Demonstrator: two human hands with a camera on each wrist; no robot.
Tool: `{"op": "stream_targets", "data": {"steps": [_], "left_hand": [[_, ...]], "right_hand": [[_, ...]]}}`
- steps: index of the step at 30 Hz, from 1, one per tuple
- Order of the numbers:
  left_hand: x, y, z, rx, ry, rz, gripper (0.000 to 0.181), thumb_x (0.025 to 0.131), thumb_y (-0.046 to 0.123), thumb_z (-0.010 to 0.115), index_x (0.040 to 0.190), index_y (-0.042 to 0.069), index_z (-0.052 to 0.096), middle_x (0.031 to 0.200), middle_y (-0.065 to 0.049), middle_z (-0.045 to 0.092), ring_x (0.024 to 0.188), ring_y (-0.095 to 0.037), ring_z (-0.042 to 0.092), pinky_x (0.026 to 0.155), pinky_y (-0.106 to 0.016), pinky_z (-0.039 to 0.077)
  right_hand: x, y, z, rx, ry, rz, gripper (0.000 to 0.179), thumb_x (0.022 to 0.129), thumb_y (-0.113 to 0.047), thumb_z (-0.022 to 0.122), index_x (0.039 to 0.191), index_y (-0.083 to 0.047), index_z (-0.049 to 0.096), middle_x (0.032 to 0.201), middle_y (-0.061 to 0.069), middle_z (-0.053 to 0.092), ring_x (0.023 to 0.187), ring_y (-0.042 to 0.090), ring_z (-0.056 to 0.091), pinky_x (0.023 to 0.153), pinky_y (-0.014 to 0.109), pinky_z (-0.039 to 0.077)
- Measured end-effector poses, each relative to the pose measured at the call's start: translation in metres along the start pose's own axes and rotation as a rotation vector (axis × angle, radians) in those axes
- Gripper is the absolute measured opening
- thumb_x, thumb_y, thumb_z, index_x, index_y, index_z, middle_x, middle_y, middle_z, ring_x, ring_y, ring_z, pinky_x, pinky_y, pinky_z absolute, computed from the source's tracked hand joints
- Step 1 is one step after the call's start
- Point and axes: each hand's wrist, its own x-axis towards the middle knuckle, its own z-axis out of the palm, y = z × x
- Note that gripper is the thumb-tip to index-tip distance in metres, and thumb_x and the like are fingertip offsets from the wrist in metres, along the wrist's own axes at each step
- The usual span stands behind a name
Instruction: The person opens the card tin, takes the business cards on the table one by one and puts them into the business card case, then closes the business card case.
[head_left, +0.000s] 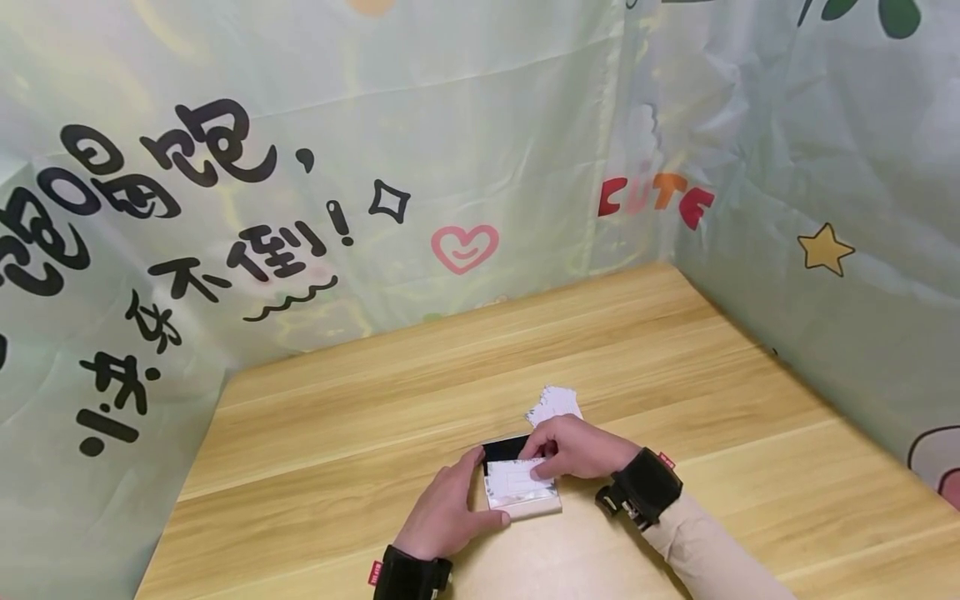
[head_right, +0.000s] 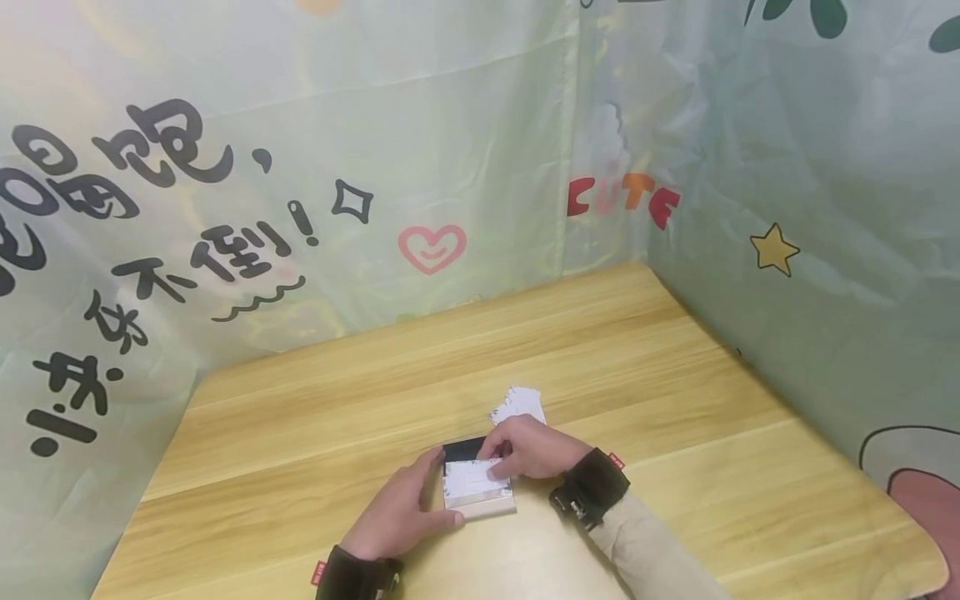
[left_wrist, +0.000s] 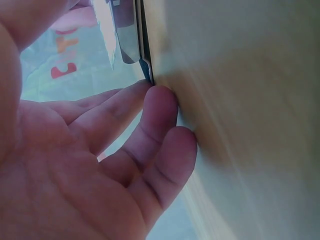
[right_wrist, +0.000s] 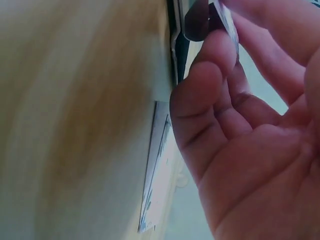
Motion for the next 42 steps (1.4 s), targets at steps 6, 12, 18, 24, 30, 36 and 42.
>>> {"op": "stream_targets", "data": {"steps": [6, 12, 18, 24, 30, 36, 42], "left_hand": [[0.000, 0.000, 0.000, 0.000, 0.005, 0.005, 0.097, 0.070, 0.058, 0.074, 0.147, 0.014, 0.036, 0.140, -0.005, 0.051, 0.122, -0.030, 0.048, 0.097, -0.049, 0.040], [0.000, -0.001, 0.001, 0.001, 0.004, 0.008, 0.097, 0.071, 0.058, 0.074, 0.147, 0.013, 0.036, 0.139, -0.005, 0.052, 0.120, -0.029, 0.049, 0.096, -0.048, 0.041], [0.000, 0.002, 0.000, 0.006, -0.001, 0.007, 0.095, 0.072, 0.057, 0.074, 0.146, 0.012, 0.036, 0.140, -0.004, 0.051, 0.121, -0.030, 0.049, 0.097, -0.049, 0.040], [-0.001, 0.003, -0.001, 0.005, -0.009, 0.018, 0.088, 0.073, 0.054, 0.074, 0.144, 0.014, 0.041, 0.141, -0.005, 0.050, 0.125, -0.031, 0.047, 0.101, -0.050, 0.037], [-0.001, 0.002, 0.000, 0.015, -0.016, 0.082, 0.066, 0.076, 0.051, 0.073, 0.129, 0.015, 0.058, 0.143, -0.005, 0.048, 0.129, -0.030, 0.045, 0.108, -0.050, 0.028], [-0.002, 0.001, 0.001, 0.014, -0.013, 0.081, 0.061, 0.076, 0.050, 0.073, 0.125, 0.017, 0.060, 0.144, -0.004, 0.047, 0.129, -0.030, 0.045, 0.106, -0.051, 0.031], [0.000, 0.001, -0.002, -0.002, -0.010, 0.065, 0.054, 0.075, 0.049, 0.074, 0.120, 0.020, 0.063, 0.145, -0.003, 0.047, 0.129, -0.031, 0.044, 0.105, -0.051, 0.033]], "right_hand": [[0.001, 0.003, 0.001, -0.002, -0.011, 0.010, 0.019, 0.081, -0.019, 0.075, 0.099, -0.018, 0.069, 0.087, -0.005, 0.062, 0.077, 0.008, 0.054, 0.069, 0.028, 0.048], [0.000, 0.002, 0.003, -0.004, -0.015, 0.006, 0.016, 0.079, -0.020, 0.077, 0.091, -0.019, 0.067, 0.082, -0.005, 0.061, 0.073, 0.008, 0.054, 0.066, 0.027, 0.048], [-0.002, 0.001, 0.003, -0.004, -0.035, -0.025, 0.014, 0.080, -0.026, 0.076, 0.093, -0.022, 0.072, 0.088, -0.004, 0.060, 0.074, 0.008, 0.053, 0.065, 0.026, 0.046], [-0.002, 0.005, 0.002, -0.028, 0.035, -0.007, 0.016, 0.087, -0.033, 0.069, 0.096, -0.021, 0.073, 0.088, -0.008, 0.060, 0.079, 0.010, 0.055, 0.068, 0.028, 0.048], [-0.003, 0.009, -0.005, -0.282, 0.322, 0.256, 0.054, 0.079, -0.035, 0.076, 0.122, -0.006, 0.061, 0.116, 0.012, 0.057, 0.104, 0.027, 0.051, 0.088, 0.042, 0.044], [-0.007, 0.011, -0.010, -0.421, 0.324, 0.476, 0.079, 0.068, -0.042, 0.082, 0.129, 0.001, 0.053, 0.127, 0.024, 0.049, 0.114, 0.038, 0.043, 0.096, 0.049, 0.036], [-0.003, 0.008, -0.010, -0.306, 0.347, 0.487, 0.056, 0.069, -0.033, 0.084, 0.111, -0.006, 0.060, 0.111, 0.012, 0.055, 0.103, 0.029, 0.048, 0.091, 0.045, 0.041]]}}
